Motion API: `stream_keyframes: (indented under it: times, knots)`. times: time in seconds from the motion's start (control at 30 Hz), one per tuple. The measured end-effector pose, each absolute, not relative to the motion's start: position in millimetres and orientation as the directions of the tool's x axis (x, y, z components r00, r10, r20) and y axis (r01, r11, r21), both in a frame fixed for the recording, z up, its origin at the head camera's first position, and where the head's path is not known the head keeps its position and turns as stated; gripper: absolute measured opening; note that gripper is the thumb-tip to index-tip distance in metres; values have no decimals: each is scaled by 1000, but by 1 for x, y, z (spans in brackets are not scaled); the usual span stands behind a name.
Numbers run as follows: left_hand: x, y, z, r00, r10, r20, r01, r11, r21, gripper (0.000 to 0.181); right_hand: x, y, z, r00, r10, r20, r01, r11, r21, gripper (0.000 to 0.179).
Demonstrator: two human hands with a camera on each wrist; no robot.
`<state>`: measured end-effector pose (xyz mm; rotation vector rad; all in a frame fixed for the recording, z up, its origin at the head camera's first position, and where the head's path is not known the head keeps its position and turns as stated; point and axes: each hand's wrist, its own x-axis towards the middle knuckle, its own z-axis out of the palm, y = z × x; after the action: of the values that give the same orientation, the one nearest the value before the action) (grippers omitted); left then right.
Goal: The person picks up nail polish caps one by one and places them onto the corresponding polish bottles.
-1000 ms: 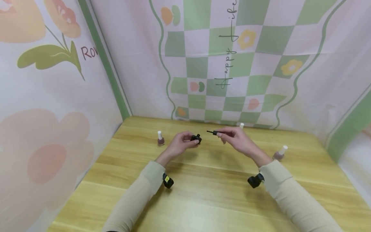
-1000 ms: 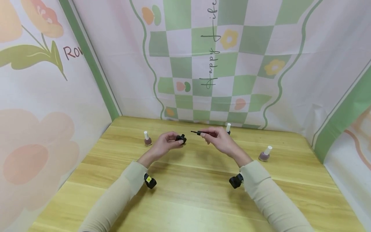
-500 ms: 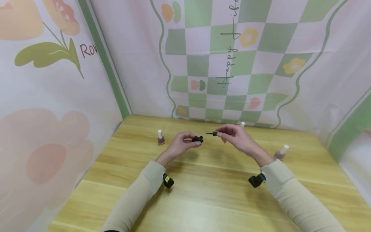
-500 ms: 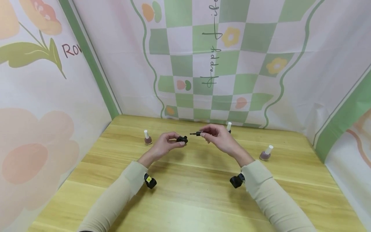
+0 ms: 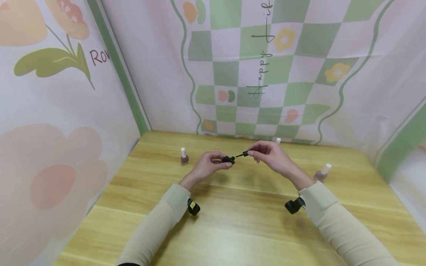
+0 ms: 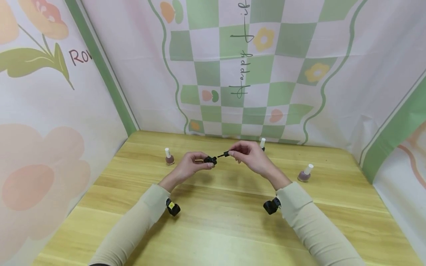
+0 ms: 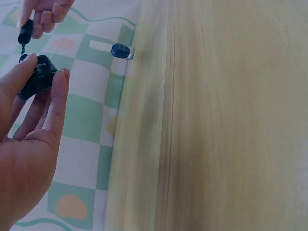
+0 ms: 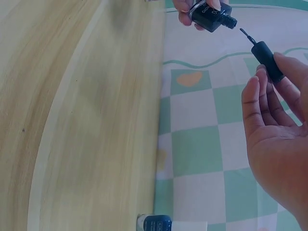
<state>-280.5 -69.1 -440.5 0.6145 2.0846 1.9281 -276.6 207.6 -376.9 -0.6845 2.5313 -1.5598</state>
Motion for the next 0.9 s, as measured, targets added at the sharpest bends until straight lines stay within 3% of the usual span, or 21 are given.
stream_keyframes:
  times: [0.9]
  knots:
    - [-280,-67,-444,-887,447,119,159,53,986,23,-277,199,-384,-878,-451,157,-341,362,-867,21]
